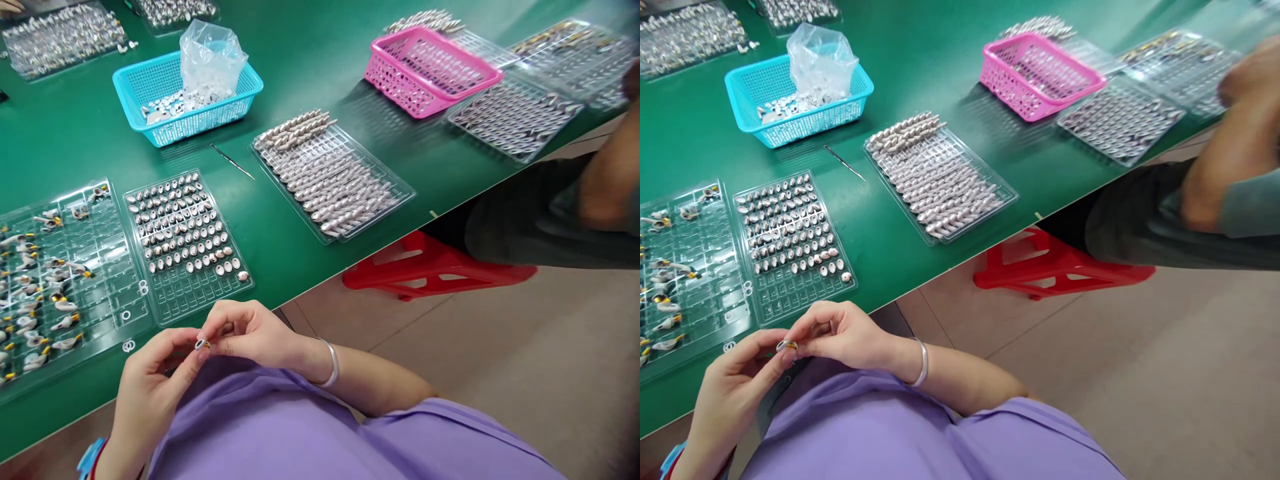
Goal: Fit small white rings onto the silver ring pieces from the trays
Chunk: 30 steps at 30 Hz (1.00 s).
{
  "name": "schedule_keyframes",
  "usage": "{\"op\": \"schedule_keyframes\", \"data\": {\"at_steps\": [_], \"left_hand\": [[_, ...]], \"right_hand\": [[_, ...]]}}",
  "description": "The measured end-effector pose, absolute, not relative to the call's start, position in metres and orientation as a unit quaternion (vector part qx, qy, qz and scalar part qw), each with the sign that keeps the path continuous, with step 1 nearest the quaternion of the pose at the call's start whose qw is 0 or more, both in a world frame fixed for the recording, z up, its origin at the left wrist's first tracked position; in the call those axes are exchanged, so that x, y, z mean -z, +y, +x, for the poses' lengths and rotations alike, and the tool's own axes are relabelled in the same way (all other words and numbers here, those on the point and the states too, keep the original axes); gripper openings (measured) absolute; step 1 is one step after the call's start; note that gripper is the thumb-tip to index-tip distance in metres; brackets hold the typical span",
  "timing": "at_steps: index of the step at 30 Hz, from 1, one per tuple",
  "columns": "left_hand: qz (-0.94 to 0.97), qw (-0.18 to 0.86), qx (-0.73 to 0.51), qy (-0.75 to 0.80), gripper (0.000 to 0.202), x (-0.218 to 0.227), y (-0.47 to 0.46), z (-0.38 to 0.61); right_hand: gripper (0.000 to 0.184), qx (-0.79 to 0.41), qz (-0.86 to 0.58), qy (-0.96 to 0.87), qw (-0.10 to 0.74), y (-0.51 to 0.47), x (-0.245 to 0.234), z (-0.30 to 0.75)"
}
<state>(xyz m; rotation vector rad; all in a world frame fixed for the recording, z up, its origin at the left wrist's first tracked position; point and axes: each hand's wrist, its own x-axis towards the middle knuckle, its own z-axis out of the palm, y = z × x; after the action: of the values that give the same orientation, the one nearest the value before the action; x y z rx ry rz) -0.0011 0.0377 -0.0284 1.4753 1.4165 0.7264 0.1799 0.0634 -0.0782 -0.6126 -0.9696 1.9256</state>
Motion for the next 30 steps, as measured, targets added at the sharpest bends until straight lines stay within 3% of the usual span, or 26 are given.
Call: {"op": "schedule_keyframes", "data": {"at_steps": [4,10,14,25,30], "left_hand": [[0.677,0.376,-0.295,0.559,0.015,0.03,0.034,-0.002],[0.752,0.27,-0.292,0.526,0.014,0.026,0.035,0.002],[0.783,0.215,-0.303,0.499,0.012,0.022,0.035,0.005],[0.798,0.17,-0.274,0.508,0.02,0.03,0.031,0.006],[0.786,0.199,-0.265,0.523,0.017,0.027,0.032,0.007]], "right_hand": [[0.006,-0.698,-0.274,-0.476,0.459,0.063,0.079,0.182],[0.019,-0.666,-0.282,-0.587,0.364,0.072,0.056,0.2],[0.018,-0.61,-0.29,-0.662,0.326,0.077,0.039,0.208],[0.005,-0.469,-0.339,-0.751,0.318,0.068,0.041,0.204],[0.007,-0.404,-0.326,-0.769,0.373,0.065,0.052,0.2]]}}
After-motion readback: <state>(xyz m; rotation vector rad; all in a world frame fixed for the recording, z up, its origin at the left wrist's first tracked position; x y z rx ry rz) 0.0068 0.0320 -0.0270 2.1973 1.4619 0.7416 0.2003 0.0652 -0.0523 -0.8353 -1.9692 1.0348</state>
